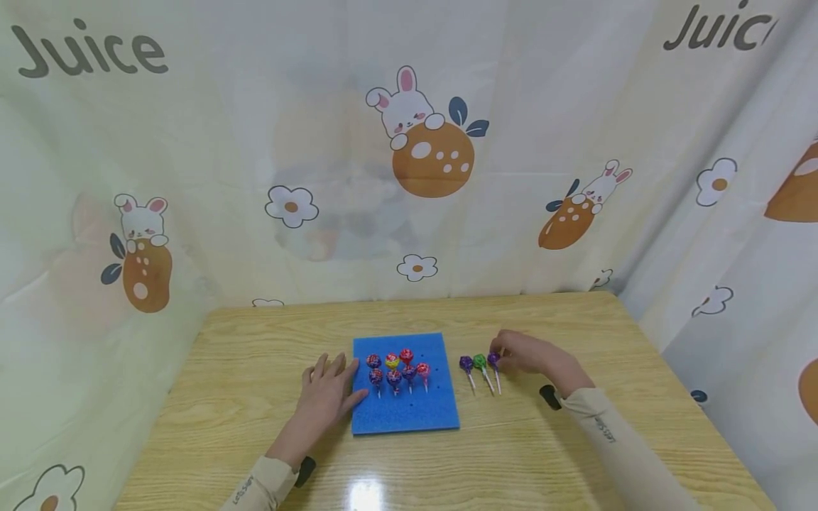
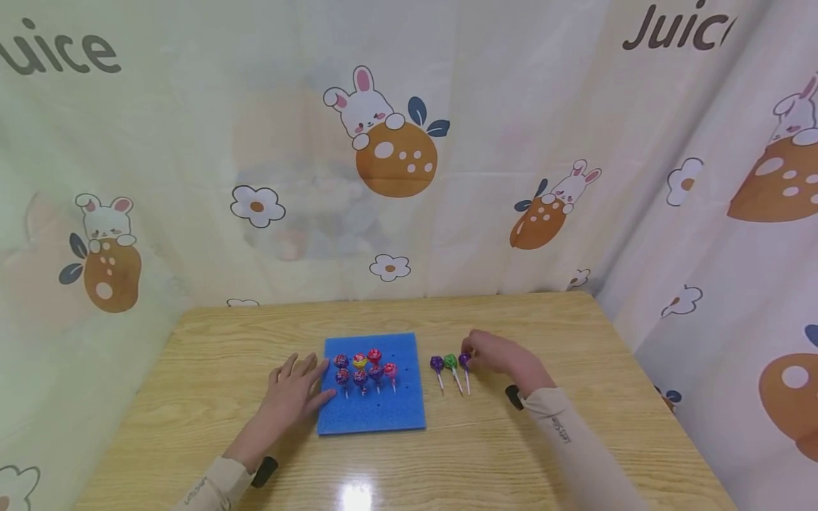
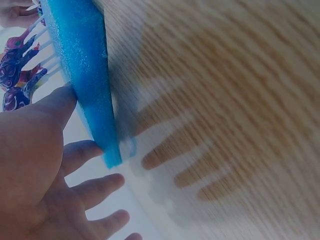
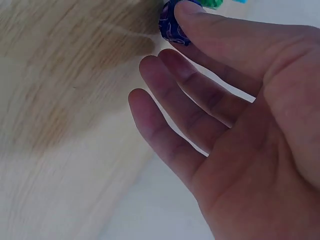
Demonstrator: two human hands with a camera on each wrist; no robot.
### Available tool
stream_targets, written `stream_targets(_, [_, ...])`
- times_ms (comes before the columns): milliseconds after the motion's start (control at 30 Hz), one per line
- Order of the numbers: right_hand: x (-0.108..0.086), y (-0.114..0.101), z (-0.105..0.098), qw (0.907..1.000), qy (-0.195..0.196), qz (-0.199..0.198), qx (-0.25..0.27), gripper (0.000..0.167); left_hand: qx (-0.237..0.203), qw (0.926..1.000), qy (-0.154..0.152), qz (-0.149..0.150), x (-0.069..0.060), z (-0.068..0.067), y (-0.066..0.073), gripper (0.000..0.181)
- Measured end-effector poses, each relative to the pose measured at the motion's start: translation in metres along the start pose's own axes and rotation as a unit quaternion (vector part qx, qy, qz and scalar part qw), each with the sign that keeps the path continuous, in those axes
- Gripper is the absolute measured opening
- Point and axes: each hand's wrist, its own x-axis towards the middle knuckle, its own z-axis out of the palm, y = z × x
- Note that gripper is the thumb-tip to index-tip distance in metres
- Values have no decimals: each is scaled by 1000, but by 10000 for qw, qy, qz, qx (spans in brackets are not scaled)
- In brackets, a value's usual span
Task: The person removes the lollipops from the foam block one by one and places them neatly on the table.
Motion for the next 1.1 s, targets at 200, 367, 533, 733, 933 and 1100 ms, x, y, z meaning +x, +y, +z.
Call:
stream_targets(200, [3,0,3,9999,47,-70,-103,20,45,10000,-27,-39,1,1,-1,62])
stream_targets(367, [3,-1,3,9998,75,-112,-119,21,62,10000,-35,-29,2,0,-1,61])
stream_targets(533, [2,-3,1,9999,-21,48,97,29,56,10000,-49,-12,2,1,-1,62])
stream_targets(733, [1,-3,-4,9988,7,274,399,37,39,10000,-7,5,3,3,-2,62])
stream_targets(933, [0,-3,-5,9986,23,274,442,39,9,10000,20,24,2,3,-2,61])
stream_targets(1100, [-1,-3,-4,9987,29,272,435,39,-8,10000,8,17,2,3,-2,61])
